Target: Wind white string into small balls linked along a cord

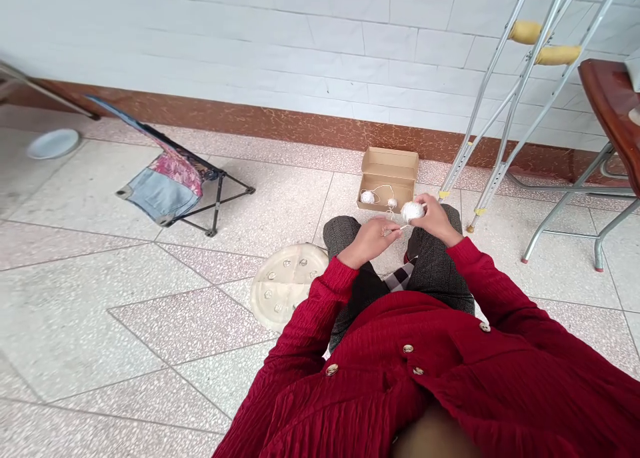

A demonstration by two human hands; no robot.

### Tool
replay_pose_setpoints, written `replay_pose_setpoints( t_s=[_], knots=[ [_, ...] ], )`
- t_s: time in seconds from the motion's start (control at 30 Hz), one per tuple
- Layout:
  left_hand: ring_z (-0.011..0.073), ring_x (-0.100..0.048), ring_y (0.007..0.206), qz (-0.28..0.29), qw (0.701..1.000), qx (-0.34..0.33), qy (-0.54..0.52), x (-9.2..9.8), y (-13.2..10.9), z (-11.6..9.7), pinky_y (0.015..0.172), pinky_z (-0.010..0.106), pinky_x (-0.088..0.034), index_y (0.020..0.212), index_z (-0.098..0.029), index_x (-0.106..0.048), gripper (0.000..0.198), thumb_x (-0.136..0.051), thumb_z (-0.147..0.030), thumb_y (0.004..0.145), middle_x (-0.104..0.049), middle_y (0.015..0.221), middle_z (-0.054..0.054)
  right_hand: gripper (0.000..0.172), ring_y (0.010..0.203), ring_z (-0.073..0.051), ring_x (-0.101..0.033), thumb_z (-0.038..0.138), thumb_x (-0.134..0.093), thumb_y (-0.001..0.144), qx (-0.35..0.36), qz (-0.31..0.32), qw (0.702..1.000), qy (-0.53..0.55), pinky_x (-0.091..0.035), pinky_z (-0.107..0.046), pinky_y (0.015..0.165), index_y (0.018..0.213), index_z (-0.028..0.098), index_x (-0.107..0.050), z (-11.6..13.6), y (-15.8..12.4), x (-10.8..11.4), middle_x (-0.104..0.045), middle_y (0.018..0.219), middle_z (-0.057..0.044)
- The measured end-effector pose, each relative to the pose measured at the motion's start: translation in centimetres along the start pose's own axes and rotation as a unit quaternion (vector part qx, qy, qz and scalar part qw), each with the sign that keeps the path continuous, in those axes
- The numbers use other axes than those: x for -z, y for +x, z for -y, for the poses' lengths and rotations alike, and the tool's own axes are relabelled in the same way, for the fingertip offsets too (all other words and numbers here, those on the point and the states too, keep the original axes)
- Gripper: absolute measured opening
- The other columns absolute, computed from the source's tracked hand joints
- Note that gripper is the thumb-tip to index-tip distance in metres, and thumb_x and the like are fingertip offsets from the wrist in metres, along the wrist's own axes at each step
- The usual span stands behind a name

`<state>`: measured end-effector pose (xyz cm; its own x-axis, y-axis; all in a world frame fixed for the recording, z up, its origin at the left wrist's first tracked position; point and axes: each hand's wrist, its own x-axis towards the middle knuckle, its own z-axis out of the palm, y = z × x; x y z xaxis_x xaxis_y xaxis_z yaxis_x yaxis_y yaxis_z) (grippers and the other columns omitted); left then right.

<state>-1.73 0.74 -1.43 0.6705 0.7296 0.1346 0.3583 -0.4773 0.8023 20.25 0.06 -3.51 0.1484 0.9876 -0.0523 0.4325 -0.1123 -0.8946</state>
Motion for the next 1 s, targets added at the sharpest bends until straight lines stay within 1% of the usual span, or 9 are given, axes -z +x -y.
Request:
replay_pose_setpoints(
  t_s=[0.1, 0.2, 0.33, 0.53, 0.7, 0.8, 0.87, 0.93, 1.0],
  knots=[
    [0.0186, -0.065, 0.083, -0.046, 0.999, -0.008, -0.007, 1.4, 0.4, 0.4, 0.091, 0.035, -0.049, 0.082, -0.019, -0.075, 0.021, -0.061, -0.03, 0.094, -0.075, 0.084, 0.003, 0.049, 0.081, -0.017, -0.057, 0.018, -0.075, 0.054, -0.075, 0.215, 0.962, 0.152, -0.052, -0.033, 0.074, 0.101, 0.021, -0.06, 0.1, -2.3, -0.6, -0.06, 0.092, 0.001],
    [0.0195, -0.067, 0.086, -0.064, 0.995, 0.016, -0.07, 1.8, 0.6, 1.0, 0.084, 0.032, -0.051, 0.088, -0.017, -0.077, 0.023, -0.064, -0.035, 0.092, -0.076, 0.089, 0.005, 0.053, 0.078, -0.015, -0.06, 0.017, -0.076, 0.059, -0.124, 0.327, 0.881, 0.318, -0.054, -0.027, 0.067, 0.11, 0.022, -0.061, 1.6, -4.1, -0.3, -0.062, 0.093, 0.001],
    [0.0194, -0.068, 0.084, -0.065, 0.983, 0.085, -0.152, 0.8, 0.7, 1.9, 0.078, 0.029, -0.052, 0.089, -0.014, -0.078, 0.034, -0.06, -0.042, 0.093, -0.078, 0.09, 0.005, 0.059, 0.082, -0.015, -0.063, 0.014, -0.079, 0.061, -0.103, 0.275, 0.863, 0.411, -0.058, -0.026, 0.065, 0.117, 0.026, -0.062, 4.3, -4.6, 0.9, -0.065, 0.104, 0.0],
    [0.016, -0.065, 0.075, -0.027, 0.982, 0.098, -0.16, -1.3, 0.0, 1.9, 0.078, 0.027, -0.049, 0.073, -0.015, -0.073, 0.039, -0.056, -0.043, 0.094, -0.074, 0.077, 0.003, 0.053, 0.099, -0.021, -0.063, 0.023, -0.076, 0.067, -0.028, 0.119, 0.912, 0.393, -0.06, -0.032, 0.076, 0.118, 0.028, -0.062, 7.2, -2.0, 3.0, -0.065, 0.12, -0.003],
    [0.0152, -0.062, 0.073, 0.011, 0.992, 0.056, -0.11, -1.7, -0.7, 0.6, 0.076, 0.027, -0.046, 0.07, -0.016, -0.07, 0.036, -0.055, -0.037, 0.096, -0.069, 0.073, 0.002, 0.052, 0.095, -0.021, -0.06, 0.027, -0.077, 0.065, 0.018, -0.042, 0.972, 0.232, -0.057, -0.035, 0.077, 0.114, 0.028, -0.06, 5.0, 1.6, 3.1, -0.064, 0.111, -0.002],
    [0.0151, -0.059, 0.071, -0.008, 0.998, 0.024, -0.057, -0.7, -0.5, 0.0, 0.081, 0.03, -0.046, 0.069, -0.017, -0.069, 0.037, -0.054, -0.036, 0.097, -0.066, 0.069, 0.001, 0.049, 0.089, -0.021, -0.059, 0.024, -0.081, 0.057, -0.009, -0.026, 0.996, 0.082, -0.054, -0.038, 0.081, 0.102, 0.021, -0.064, 2.0, 1.7, 1.5, -0.064, 0.1, -0.003],
    [0.0136, -0.055, 0.065, -0.022, 0.999, 0.006, -0.025, 0.3, -0.1, 0.0, 0.092, 0.034, -0.046, 0.066, -0.018, -0.067, 0.038, -0.054, -0.034, 0.097, -0.062, 0.063, -0.001, 0.05, 0.086, -0.02, -0.058, 0.021, -0.082, 0.052, -0.027, 0.031, 0.999, 0.029, -0.053, -0.038, 0.08, 0.099, 0.02, -0.067, 0.4, 0.5, 0.1, -0.064, 0.096, -0.002],
    [0.0119, -0.051, 0.059, -0.023, 1.0, -0.006, -0.006, 1.1, 0.3, 0.1, 0.103, 0.038, -0.041, 0.063, -0.018, -0.066, 0.038, -0.055, -0.034, 0.096, -0.058, 0.058, -0.003, 0.05, 0.077, -0.017, -0.058, 0.017, -0.079, 0.053, -0.069, 0.155, 0.981, 0.091, -0.053, -0.033, 0.07, 0.102, 0.019, -0.069, -0.5, -1.4, -1.0, -0.065, 0.089, -0.001],
    [0.012, -0.051, 0.059, -0.018, 1.0, -0.009, -0.003, 1.7, 0.5, 0.4, 0.106, 0.039, -0.04, 0.063, -0.019, -0.066, 0.037, -0.057, -0.035, 0.095, -0.059, 0.058, -0.003, 0.05, 0.072, -0.015, -0.059, 0.016, -0.077, 0.057, -0.122, 0.26, 0.938, 0.194, -0.053, -0.028, 0.062, 0.106, 0.019, -0.069, -0.4, -3.1, -1.5, -0.066, 0.086, 0.0]
  ],
)
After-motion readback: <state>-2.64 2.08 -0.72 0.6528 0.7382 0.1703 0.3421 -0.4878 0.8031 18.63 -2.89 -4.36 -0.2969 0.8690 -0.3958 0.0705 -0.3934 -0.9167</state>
